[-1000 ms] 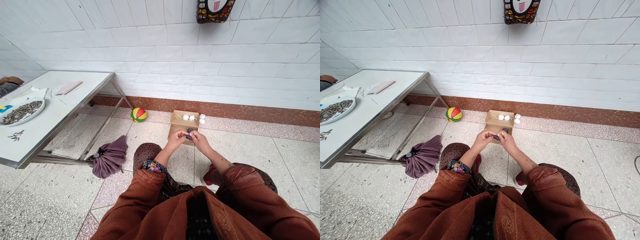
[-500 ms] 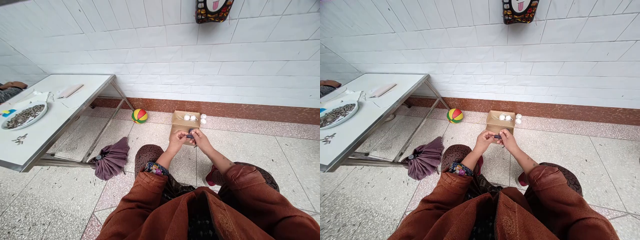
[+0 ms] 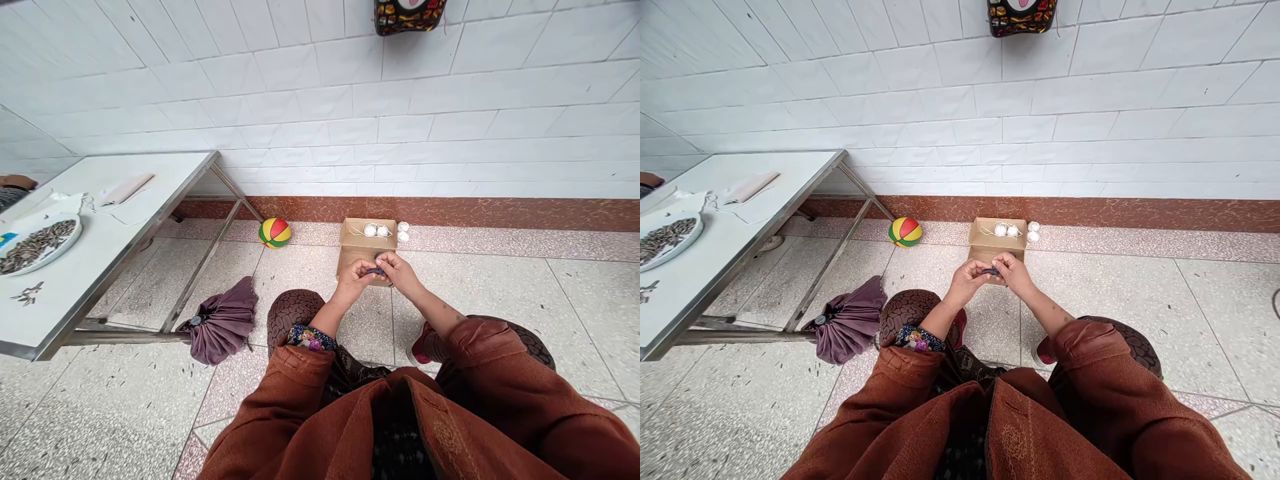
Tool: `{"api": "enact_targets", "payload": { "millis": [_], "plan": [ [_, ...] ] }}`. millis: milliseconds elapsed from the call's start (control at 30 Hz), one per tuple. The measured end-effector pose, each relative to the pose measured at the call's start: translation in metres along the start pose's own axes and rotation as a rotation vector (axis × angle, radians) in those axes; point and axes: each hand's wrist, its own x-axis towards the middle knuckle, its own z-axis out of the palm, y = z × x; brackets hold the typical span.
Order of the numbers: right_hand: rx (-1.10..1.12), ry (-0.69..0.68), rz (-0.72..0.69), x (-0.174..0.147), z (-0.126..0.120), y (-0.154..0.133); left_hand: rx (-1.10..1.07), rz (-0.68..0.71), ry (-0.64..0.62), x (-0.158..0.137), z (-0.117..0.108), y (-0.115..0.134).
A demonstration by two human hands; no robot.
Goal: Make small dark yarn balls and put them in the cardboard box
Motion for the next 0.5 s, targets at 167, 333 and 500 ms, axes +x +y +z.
{"api": "enact_targets", "payload": {
  "millis": [167, 333, 500],
  "plan": [
    [-0.122, -0.063, -0.003, -0.004, 0.005, 0.014, -0.104, -0.035, 0.042, 0.0, -0.004, 0.003],
    [-0.48, -0.183, -0.32, -0.017, 0.01, 0.01, -0.102, -0.032, 0.188, 0.002, -0.01, 0.001],
    [-0.545, -0.153, -0.475, -0.011, -0.001, -0.009, 0.01, -0.037, 0.185, 0.002, -0.01, 0.0]
  ]
}}
